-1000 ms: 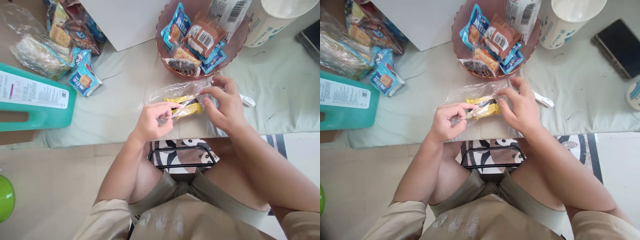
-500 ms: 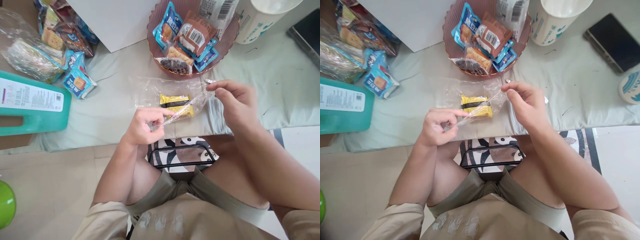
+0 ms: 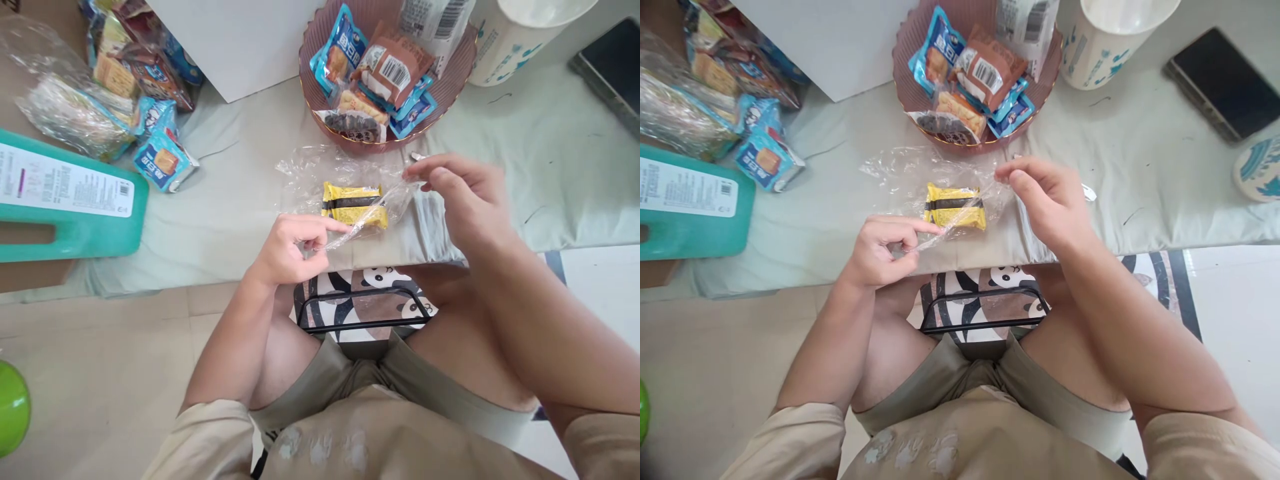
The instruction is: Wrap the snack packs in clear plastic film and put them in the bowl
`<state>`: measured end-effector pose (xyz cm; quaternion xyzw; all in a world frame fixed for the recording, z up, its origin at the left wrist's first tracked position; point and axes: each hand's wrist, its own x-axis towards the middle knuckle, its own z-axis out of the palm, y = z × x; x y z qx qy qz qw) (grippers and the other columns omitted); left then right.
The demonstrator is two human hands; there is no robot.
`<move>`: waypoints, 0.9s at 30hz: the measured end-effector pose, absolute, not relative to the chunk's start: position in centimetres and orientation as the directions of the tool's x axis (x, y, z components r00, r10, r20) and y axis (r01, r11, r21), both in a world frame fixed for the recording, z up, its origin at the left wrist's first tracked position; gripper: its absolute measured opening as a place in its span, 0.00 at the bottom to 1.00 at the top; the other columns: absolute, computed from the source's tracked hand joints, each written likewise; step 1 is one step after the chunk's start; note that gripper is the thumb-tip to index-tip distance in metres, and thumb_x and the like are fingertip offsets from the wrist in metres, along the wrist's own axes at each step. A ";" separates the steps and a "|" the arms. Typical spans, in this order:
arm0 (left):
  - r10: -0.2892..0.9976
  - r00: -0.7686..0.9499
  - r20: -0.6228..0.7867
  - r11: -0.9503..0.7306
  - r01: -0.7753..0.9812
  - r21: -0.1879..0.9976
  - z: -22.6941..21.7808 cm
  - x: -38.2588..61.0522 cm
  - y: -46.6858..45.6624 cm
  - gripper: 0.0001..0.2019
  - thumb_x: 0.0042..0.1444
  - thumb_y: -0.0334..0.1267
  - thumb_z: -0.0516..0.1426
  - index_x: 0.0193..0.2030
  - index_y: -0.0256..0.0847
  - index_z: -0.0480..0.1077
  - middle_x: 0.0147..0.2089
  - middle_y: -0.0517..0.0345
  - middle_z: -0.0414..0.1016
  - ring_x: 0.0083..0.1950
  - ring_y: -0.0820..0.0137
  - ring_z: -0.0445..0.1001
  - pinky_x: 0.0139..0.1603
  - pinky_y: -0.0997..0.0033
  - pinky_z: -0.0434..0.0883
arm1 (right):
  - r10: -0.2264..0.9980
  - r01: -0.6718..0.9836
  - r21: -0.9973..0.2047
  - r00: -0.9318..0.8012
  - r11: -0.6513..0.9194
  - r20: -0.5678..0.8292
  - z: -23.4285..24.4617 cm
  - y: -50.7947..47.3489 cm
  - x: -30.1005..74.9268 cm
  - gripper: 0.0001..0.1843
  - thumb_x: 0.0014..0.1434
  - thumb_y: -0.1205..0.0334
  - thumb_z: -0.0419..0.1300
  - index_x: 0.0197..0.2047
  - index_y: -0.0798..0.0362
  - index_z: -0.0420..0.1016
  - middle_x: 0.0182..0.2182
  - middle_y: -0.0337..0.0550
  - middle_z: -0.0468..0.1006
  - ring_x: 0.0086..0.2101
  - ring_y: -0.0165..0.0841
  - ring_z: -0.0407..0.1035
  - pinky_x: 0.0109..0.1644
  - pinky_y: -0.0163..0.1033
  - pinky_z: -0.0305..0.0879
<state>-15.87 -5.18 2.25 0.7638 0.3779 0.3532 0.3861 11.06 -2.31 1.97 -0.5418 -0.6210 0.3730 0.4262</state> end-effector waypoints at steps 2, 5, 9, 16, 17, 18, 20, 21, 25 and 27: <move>0.840 0.481 0.253 -0.424 0.290 0.858 2.2 -15.9 -5.2 0.11 0.42 0.26 0.55 0.18 0.40 0.55 0.36 0.51 0.87 0.22 0.76 0.69 0.23 0.72 0.57 | 0.985 0.364 -0.916 -0.099 0.165 0.139 2.0 -2.3 11.1 0.14 0.67 0.48 0.59 0.45 0.45 0.83 0.42 0.43 0.86 0.46 0.43 0.80 0.54 0.53 0.76; 0.825 0.492 0.279 -0.448 0.266 0.854 2.1 -16.0 -5.2 0.12 0.42 0.24 0.55 0.18 0.39 0.55 0.38 0.50 0.88 0.21 0.77 0.67 0.23 0.73 0.56 | 0.984 0.454 -0.876 -0.142 0.160 0.107 2.1 -2.3 11.3 0.14 0.67 0.49 0.61 0.40 0.46 0.85 0.40 0.45 0.87 0.45 0.43 0.81 0.54 0.52 0.76; 0.829 0.481 0.285 -0.446 0.262 0.856 2.1 -16.0 -5.2 0.12 0.42 0.24 0.55 0.18 0.39 0.54 0.41 0.49 0.88 0.19 0.80 0.60 0.22 0.73 0.55 | 0.991 0.439 -0.888 -0.076 0.135 0.113 2.2 -2.1 11.4 0.12 0.66 0.56 0.60 0.37 0.48 0.85 0.40 0.45 0.88 0.46 0.44 0.81 0.56 0.53 0.76; 0.838 0.481 0.256 -0.427 0.287 0.858 2.2 -16.2 -5.2 0.11 0.41 0.27 0.55 0.17 0.39 0.55 0.41 0.51 0.88 0.19 0.81 0.56 0.21 0.72 0.55 | 0.997 0.481 -0.873 -0.026 0.081 0.078 1.2 -1.5 11.9 0.12 0.63 0.58 0.64 0.49 0.44 0.83 0.52 0.42 0.84 0.45 0.44 0.81 0.51 0.53 0.79; 0.839 0.484 0.246 -0.420 0.291 0.860 2.3 -16.2 -5.2 0.11 0.41 0.27 0.55 0.17 0.39 0.55 0.41 0.51 0.88 0.18 0.81 0.56 0.21 0.72 0.55 | 0.997 0.482 -0.873 -0.019 0.072 0.072 1.0 -1.4 12.0 0.13 0.63 0.58 0.64 0.50 0.44 0.83 0.53 0.42 0.83 0.44 0.43 0.82 0.50 0.53 0.80; 0.840 0.487 0.238 -0.414 0.292 0.862 2.4 -16.3 -5.2 0.10 0.41 0.27 0.55 0.17 0.39 0.55 0.41 0.51 0.88 0.18 0.81 0.56 0.21 0.72 0.55 | 0.998 0.486 -0.871 -0.018 0.066 0.065 0.8 -1.3 12.1 0.13 0.64 0.58 0.63 0.51 0.44 0.83 0.55 0.43 0.82 0.44 0.43 0.82 0.50 0.52 0.80; 0.840 0.493 0.227 -0.405 0.291 0.867 2.5 -16.4 -5.2 0.10 0.41 0.27 0.55 0.17 0.40 0.56 0.41 0.51 0.88 0.19 0.80 0.58 0.20 0.72 0.55 | 0.999 0.497 -0.866 -0.007 0.048 0.052 0.2 -1.1 12.5 0.13 0.66 0.58 0.61 0.52 0.44 0.82 0.54 0.43 0.82 0.44 0.42 0.81 0.50 0.52 0.80; 0.841 0.495 0.220 -0.399 0.293 0.869 2.6 -16.5 -5.2 0.10 0.41 0.27 0.55 0.17 0.40 0.55 0.41 0.51 0.88 0.19 0.80 0.59 0.20 0.72 0.55 | 0.999 0.505 -0.862 0.004 0.039 0.048 -0.1 -0.9 12.6 0.13 0.67 0.58 0.60 0.52 0.44 0.81 0.53 0.44 0.82 0.44 0.42 0.81 0.50 0.51 0.79; 0.845 0.495 0.205 -0.390 0.305 0.869 2.8 -16.7 -5.4 0.11 0.42 0.27 0.55 0.18 0.40 0.56 0.39 0.51 0.88 0.22 0.76 0.69 0.21 0.73 0.57 | 0.994 0.591 -0.803 0.027 0.073 0.110 -0.9 -0.6 12.9 0.17 0.65 0.58 0.62 0.57 0.47 0.78 0.59 0.52 0.77 0.44 0.43 0.80 0.48 0.51 0.78; 0.844 0.493 0.212 -0.397 0.308 0.864 2.7 -16.8 -5.4 0.11 0.43 0.26 0.55 0.18 0.41 0.56 0.34 0.53 0.86 0.26 0.72 0.77 0.22 0.73 0.58 | 0.975 0.675 -0.726 0.044 0.133 0.220 -0.3 -0.9 12.8 0.20 0.64 0.60 0.62 0.59 0.50 0.76 0.63 0.60 0.72 0.50 0.47 0.78 0.51 0.53 0.76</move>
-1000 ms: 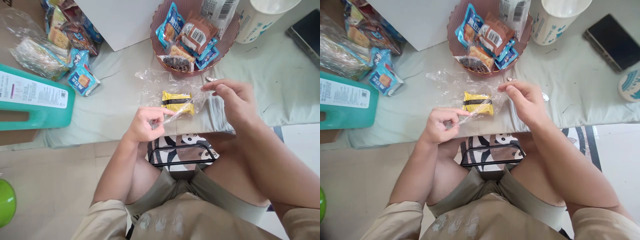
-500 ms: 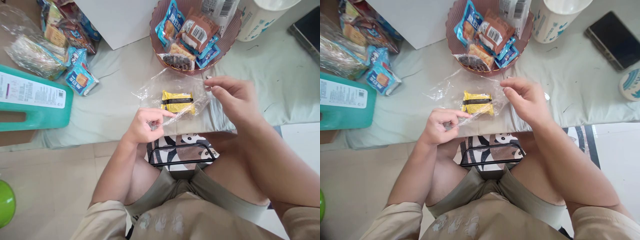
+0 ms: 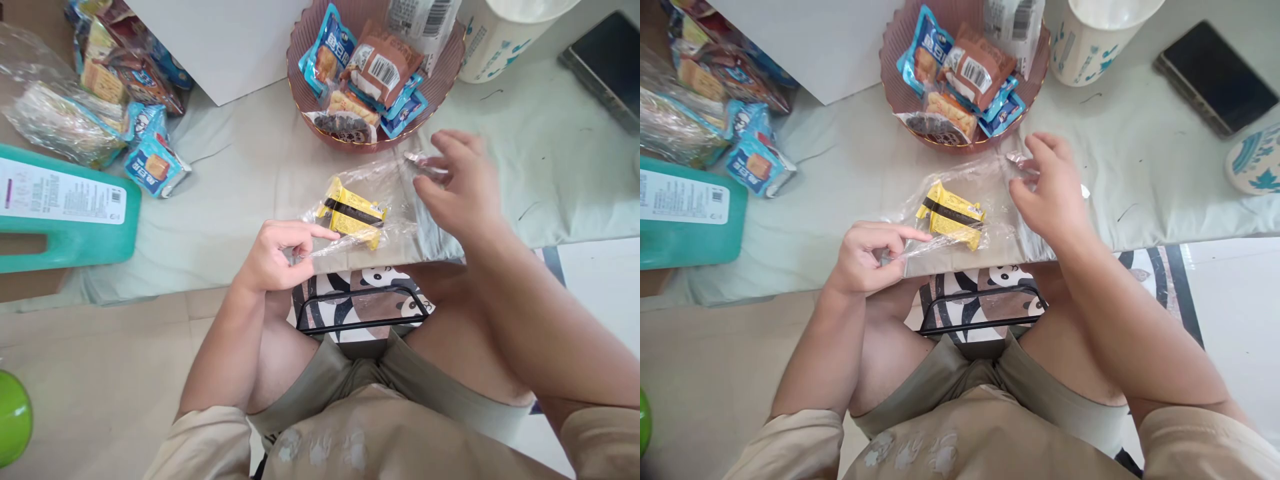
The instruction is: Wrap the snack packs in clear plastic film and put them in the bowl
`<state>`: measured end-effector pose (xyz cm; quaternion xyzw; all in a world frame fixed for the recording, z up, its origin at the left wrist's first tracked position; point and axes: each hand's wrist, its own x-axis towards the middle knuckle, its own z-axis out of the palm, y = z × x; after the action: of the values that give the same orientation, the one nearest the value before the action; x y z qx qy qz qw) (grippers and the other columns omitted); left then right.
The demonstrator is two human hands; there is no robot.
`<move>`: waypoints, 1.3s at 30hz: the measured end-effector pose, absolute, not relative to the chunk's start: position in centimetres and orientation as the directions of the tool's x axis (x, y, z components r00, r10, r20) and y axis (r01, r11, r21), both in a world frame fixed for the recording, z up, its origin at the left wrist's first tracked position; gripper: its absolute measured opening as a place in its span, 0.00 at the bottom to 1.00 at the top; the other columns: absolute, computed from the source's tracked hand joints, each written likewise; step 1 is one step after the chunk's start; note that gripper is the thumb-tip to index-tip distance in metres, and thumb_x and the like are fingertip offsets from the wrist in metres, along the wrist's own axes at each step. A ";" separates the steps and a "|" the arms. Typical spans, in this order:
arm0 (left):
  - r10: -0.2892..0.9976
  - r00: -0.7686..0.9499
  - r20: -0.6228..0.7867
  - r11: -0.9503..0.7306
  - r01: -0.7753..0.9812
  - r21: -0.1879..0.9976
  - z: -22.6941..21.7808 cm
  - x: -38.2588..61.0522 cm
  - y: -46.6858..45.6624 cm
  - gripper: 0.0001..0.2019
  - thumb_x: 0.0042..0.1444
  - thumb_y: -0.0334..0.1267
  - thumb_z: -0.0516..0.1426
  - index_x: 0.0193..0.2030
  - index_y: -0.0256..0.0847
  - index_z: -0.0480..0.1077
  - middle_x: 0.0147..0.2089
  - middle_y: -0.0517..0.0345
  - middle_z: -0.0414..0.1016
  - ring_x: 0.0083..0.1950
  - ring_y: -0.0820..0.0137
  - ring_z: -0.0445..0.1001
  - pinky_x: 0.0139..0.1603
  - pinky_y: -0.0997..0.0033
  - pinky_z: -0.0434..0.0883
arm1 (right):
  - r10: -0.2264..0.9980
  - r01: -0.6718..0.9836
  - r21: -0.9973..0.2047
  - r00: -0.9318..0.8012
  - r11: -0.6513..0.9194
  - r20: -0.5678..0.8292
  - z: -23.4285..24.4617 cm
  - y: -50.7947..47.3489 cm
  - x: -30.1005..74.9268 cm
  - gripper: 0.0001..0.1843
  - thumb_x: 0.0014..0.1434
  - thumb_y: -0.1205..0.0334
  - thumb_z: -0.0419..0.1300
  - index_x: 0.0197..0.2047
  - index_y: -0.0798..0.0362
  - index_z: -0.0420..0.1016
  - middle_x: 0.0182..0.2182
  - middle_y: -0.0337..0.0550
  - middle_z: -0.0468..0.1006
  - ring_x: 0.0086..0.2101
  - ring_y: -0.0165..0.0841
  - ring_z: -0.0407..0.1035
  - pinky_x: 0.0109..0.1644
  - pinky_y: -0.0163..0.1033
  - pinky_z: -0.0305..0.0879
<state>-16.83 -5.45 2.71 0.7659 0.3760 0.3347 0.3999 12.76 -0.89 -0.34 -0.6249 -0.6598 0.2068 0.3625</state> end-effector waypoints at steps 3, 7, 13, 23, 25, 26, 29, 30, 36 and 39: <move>0.848 0.491 0.199 -0.387 0.319 0.865 2.5 -16.9 -5.4 0.12 0.45 0.28 0.58 0.19 0.42 0.57 0.29 0.54 0.83 0.35 0.64 0.84 0.25 0.73 0.63 | 0.894 0.735 -0.615 0.027 0.286 0.448 1.7 -2.2 12.2 0.16 0.65 0.62 0.59 0.55 0.52 0.77 0.58 0.62 0.75 0.58 0.49 0.72 0.58 0.54 0.72; 0.850 0.500 0.166 -0.350 0.299 0.888 2.0 -17.0 -5.0 0.10 0.52 0.37 0.60 0.23 0.41 0.67 0.40 0.48 0.87 0.37 0.63 0.84 0.28 0.69 0.71 | 0.813 0.580 -0.570 -0.403 0.582 0.420 3.6 -4.0 11.2 0.17 0.66 0.53 0.61 0.55 0.47 0.74 0.48 0.53 0.82 0.49 0.46 0.77 0.52 0.52 0.73; 0.983 0.181 0.044 -0.127 0.483 0.866 0.7 -16.8 -4.2 0.16 0.56 0.37 0.60 0.51 0.41 0.79 0.46 0.52 0.86 0.23 0.78 0.71 0.23 0.76 0.67 | 0.670 0.583 -0.357 -0.712 0.730 0.210 3.3 -4.9 10.5 0.12 0.72 0.61 0.53 0.39 0.48 0.77 0.30 0.41 0.79 0.33 0.36 0.73 0.40 0.43 0.62; 0.977 -0.114 0.181 -0.046 0.711 0.701 -2.7 -20.1 -3.0 0.32 0.52 0.44 0.70 0.63 0.48 0.69 0.63 0.46 0.74 0.49 0.64 0.78 0.46 0.64 0.76 | 0.430 0.361 -0.717 -0.898 0.596 -0.094 3.3 -5.8 10.2 0.12 0.69 0.68 0.54 0.44 0.48 0.79 0.45 0.39 0.83 0.35 0.29 0.76 0.34 0.36 0.61; 0.981 -0.135 0.137 0.006 0.732 0.682 -2.8 -20.4 -3.0 0.25 0.52 0.47 0.70 0.54 0.44 0.74 0.54 0.48 0.78 0.47 0.64 0.77 0.48 0.63 0.76 | 0.413 0.389 -0.727 -0.897 0.566 -0.159 3.0 -5.8 9.9 0.12 0.67 0.69 0.56 0.46 0.48 0.80 0.45 0.39 0.84 0.37 0.31 0.77 0.35 0.37 0.61; 0.987 -0.121 0.101 0.019 0.728 0.685 -2.7 -20.4 -3.0 0.17 0.54 0.47 0.69 0.47 0.42 0.76 0.48 0.50 0.80 0.44 0.65 0.77 0.46 0.64 0.75 | 0.415 0.408 -0.719 -0.892 0.563 -0.181 2.9 -5.8 9.8 0.13 0.65 0.70 0.57 0.47 0.48 0.81 0.45 0.39 0.84 0.37 0.31 0.77 0.35 0.37 0.61; 0.993 -0.110 0.041 0.044 0.675 0.736 -1.8 -20.0 -3.2 0.11 0.61 0.43 0.62 0.31 0.40 0.73 0.32 0.56 0.77 0.32 0.71 0.73 0.36 0.70 0.72 | 0.423 0.464 -0.684 -0.873 0.563 -0.245 2.5 -5.7 9.5 0.13 0.64 0.70 0.58 0.45 0.48 0.82 0.41 0.39 0.85 0.36 0.32 0.77 0.35 0.37 0.59; 0.991 -0.134 0.024 0.068 0.641 0.765 -1.5 -19.8 -3.2 0.11 0.63 0.42 0.60 0.31 0.40 0.72 0.30 0.58 0.76 0.29 0.73 0.72 0.32 0.72 0.70 | 0.420 0.481 -0.676 -0.867 0.559 -0.269 2.5 -5.7 9.4 0.13 0.64 0.69 0.57 0.44 0.48 0.82 0.39 0.39 0.85 0.35 0.32 0.76 0.34 0.38 0.58; 0.954 -0.194 -0.230 0.297 0.495 0.816 -0.8 -19.4 -2.5 0.10 0.70 0.42 0.53 0.36 0.44 0.66 0.18 0.68 0.65 0.14 0.77 0.60 0.17 0.76 0.57 | 0.380 0.546 -0.619 -0.838 0.565 -0.392 2.6 -5.4 9.0 0.14 0.65 0.67 0.56 0.44 0.47 0.83 0.40 0.40 0.85 0.35 0.34 0.77 0.34 0.38 0.55; 0.949 -0.198 -0.246 0.312 0.457 0.833 -0.6 -19.4 -2.0 0.11 0.70 0.42 0.55 0.35 0.43 0.66 0.15 0.69 0.58 0.13 0.77 0.57 0.17 0.77 0.54 | 0.372 0.516 -0.622 -0.856 0.589 -0.359 2.8 -5.4 9.1 0.13 0.65 0.64 0.58 0.47 0.46 0.84 0.40 0.40 0.86 0.36 0.36 0.78 0.34 0.38 0.56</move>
<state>-19.44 -1.99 -0.61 0.4963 0.7080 0.3128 0.3932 9.06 -5.36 2.79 -0.2504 -0.8861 0.3781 -0.0955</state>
